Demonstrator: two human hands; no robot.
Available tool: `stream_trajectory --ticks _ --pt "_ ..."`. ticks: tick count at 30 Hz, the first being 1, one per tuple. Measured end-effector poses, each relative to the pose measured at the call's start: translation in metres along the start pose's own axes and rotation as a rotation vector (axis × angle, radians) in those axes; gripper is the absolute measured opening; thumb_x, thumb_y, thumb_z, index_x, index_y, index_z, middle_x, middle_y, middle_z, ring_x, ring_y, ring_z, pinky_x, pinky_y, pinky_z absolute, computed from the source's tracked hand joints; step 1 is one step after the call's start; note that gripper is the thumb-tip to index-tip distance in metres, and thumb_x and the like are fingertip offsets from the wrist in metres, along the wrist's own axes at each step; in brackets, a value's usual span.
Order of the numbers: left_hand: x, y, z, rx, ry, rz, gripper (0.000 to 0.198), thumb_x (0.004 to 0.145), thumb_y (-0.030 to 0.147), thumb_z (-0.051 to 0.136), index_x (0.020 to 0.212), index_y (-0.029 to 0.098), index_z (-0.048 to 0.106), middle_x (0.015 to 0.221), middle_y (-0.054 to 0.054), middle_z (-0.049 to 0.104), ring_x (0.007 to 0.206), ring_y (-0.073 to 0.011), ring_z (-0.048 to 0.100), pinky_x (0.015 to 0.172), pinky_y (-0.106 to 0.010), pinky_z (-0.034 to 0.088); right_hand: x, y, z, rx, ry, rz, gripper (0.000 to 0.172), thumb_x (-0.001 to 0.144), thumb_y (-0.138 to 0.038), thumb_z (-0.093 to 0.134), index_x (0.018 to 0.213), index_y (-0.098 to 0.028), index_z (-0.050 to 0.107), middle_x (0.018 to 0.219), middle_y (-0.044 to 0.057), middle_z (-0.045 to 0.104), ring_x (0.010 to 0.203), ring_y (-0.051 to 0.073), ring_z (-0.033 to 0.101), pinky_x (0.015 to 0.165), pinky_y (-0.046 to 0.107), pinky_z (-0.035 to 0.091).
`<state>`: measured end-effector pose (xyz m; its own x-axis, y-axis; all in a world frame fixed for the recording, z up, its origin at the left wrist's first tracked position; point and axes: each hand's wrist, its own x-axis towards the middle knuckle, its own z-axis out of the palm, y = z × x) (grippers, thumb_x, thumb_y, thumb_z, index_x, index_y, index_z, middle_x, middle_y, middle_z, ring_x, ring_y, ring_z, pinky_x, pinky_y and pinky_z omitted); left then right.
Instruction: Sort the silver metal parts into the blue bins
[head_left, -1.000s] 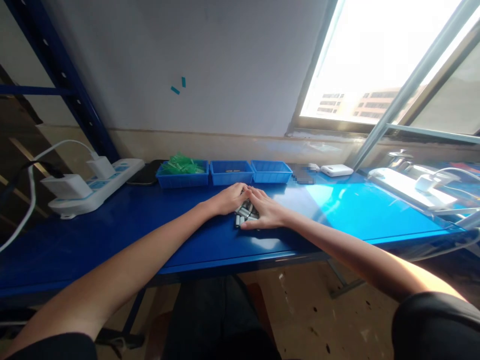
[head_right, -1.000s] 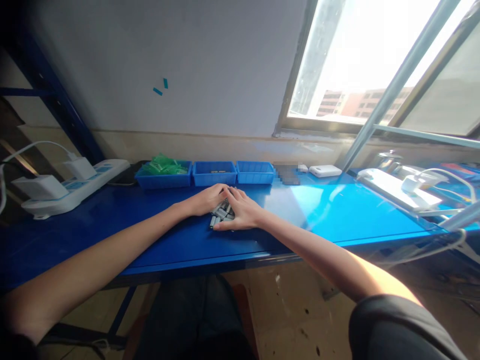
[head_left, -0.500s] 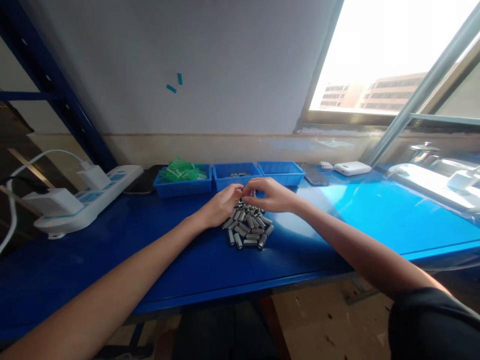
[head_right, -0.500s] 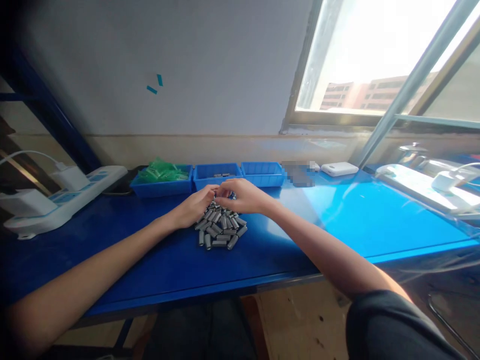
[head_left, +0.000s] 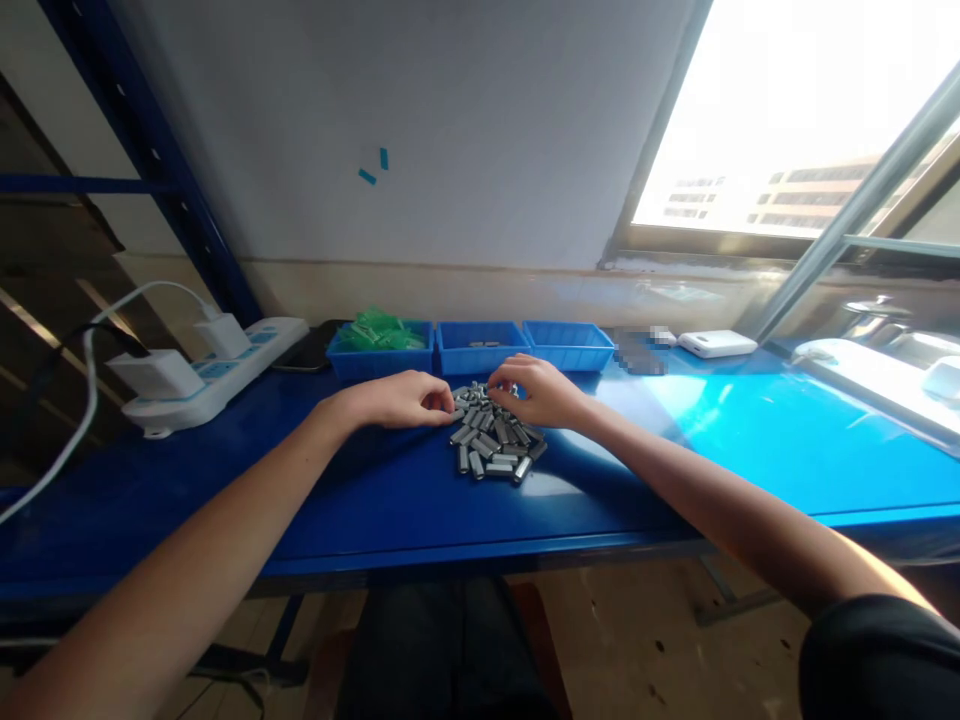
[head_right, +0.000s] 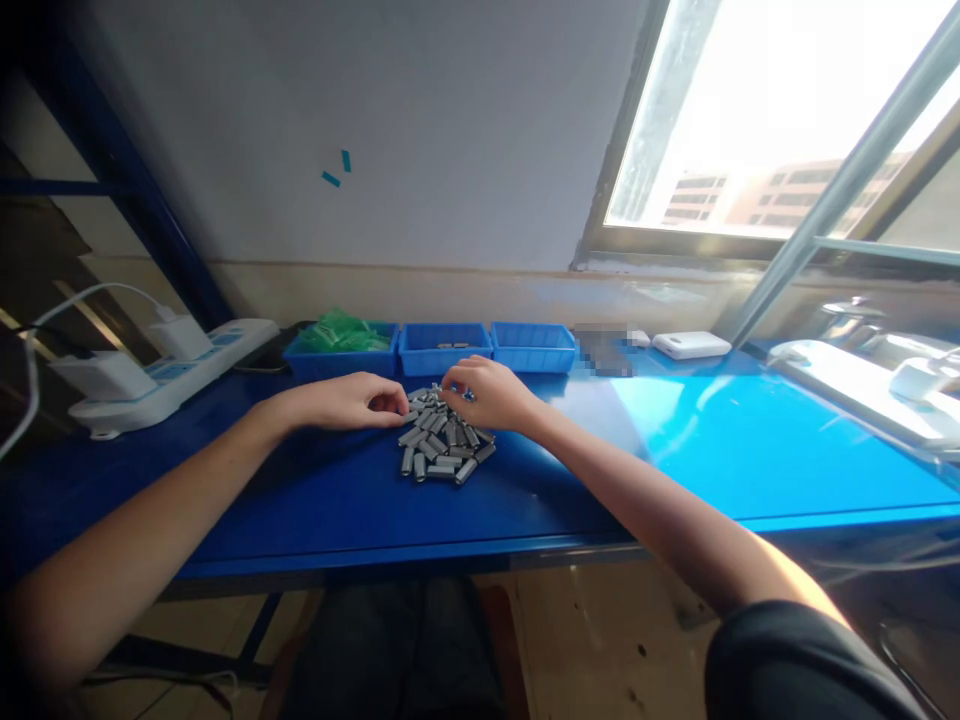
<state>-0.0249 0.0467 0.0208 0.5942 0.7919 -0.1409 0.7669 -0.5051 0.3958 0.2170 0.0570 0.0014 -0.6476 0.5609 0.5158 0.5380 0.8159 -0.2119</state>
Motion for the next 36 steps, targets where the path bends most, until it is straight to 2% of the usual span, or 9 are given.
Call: stream_trajectory --ticks 6,12,18,21,24,26,29,32,36 --pt "0.003 -0.003 0.003 0.038 0.095 0.014 0.04 0.076 0.052 0.057 0.092 0.017 0.067 0.086 -0.006 0.067 0.074 -0.0177 0.06 0.062 -0.024 0.044 0.006 -0.007 0.013 0.02 0.051 -0.006 0.015 0.087 -0.027 0.056 0.094 -0.017 0.065 0.081 0.005 0.066 0.081 0.018 0.058 0.077 0.029 0.043" --pt "0.002 0.01 0.001 -0.124 0.363 0.153 0.042 0.083 0.053 0.05 0.092 0.015 0.066 0.085 -0.005 0.066 0.073 -0.0173 0.058 0.066 -0.026 0.045 -0.006 -0.022 0.016 0.011 0.193 -0.087 0.029 0.088 -0.032 0.057 0.113 -0.017 0.056 0.088 0.006 0.063 0.084 0.018 0.057 0.079 0.031 0.045" --pt "0.0 0.017 0.001 -0.292 0.329 0.221 0.047 0.083 0.057 0.052 0.096 0.014 0.067 0.086 -0.005 0.068 0.075 -0.0181 0.061 0.068 -0.028 0.047 -0.002 -0.028 0.011 -0.041 0.283 -0.226 0.01 0.09 -0.026 0.052 0.096 -0.019 0.058 0.081 0.005 0.064 0.075 0.016 0.056 0.072 0.028 0.045" --pt "0.0 0.014 0.001 -0.315 0.423 0.207 0.047 0.085 0.056 0.051 0.104 0.015 0.065 0.094 -0.006 0.069 0.083 -0.0202 0.063 0.072 -0.03 0.049 0.009 -0.023 -0.006 -0.131 0.447 -0.148 0.015 0.091 -0.032 0.052 0.094 -0.02 0.06 0.079 0.005 0.063 0.074 0.017 0.056 0.073 0.031 0.045" --pt "0.003 0.007 0.005 -0.135 0.53 0.186 0.04 0.087 0.051 0.05 0.103 0.017 0.065 0.098 -0.007 0.067 0.086 -0.0208 0.062 0.077 -0.032 0.05 0.028 -0.007 -0.023 -0.204 0.636 0.092 0.025 0.093 -0.038 0.046 0.1 -0.02 0.062 0.083 0.006 0.063 0.079 0.018 0.057 0.077 0.033 0.045" --pt "0.007 0.002 0.01 0.01 0.532 0.205 0.033 0.088 0.044 0.05 0.102 0.018 0.065 0.1 -0.008 0.066 0.089 -0.0213 0.061 0.082 -0.035 0.05 0.036 0.01 -0.025 -0.284 0.564 0.241 0.034 0.093 -0.045 0.044 0.106 -0.02 0.063 0.094 0.008 0.065 0.091 0.022 0.057 0.084 0.037 0.044" --pt "0.013 -0.003 0.015 0.155 0.547 0.243 0.03 0.089 0.036 0.048 0.106 0.019 0.064 0.11 -0.009 0.062 0.103 -0.0235 0.058 0.095 -0.039 0.046 0.035 0.035 -0.013 -0.397 0.26 0.385 0.048 0.094 -0.054 0.036 0.118 -0.022 0.062 0.118 0.012 0.061 0.109 0.028 0.054 0.092 0.043 0.041" --pt "0.015 -0.007 0.014 0.263 0.694 0.207 0.032 0.09 0.035 0.047 0.113 0.019 0.062 0.119 -0.009 0.06 0.114 -0.0262 0.052 0.103 -0.043 0.039 0.023 0.051 0.001 -0.441 0.004 0.41 0.052 0.094 -0.057 0.034 0.117 -0.023 0.064 0.129 0.011 0.056 0.113 0.028 0.056 0.095 0.04 0.041" --pt "0.016 -0.019 0.009 0.265 0.783 0.107 0.035 0.091 0.036 0.045 0.117 0.018 0.061 0.12 -0.01 0.061 0.115 -0.0275 0.051 0.103 -0.043 0.038 0.015 0.054 0.008 -0.443 -0.005 0.379 0.048 0.09 -0.055 0.044 0.11 -0.018 0.067 0.124 0.012 0.06 0.106 0.025 0.061 0.09 0.033 0.045"
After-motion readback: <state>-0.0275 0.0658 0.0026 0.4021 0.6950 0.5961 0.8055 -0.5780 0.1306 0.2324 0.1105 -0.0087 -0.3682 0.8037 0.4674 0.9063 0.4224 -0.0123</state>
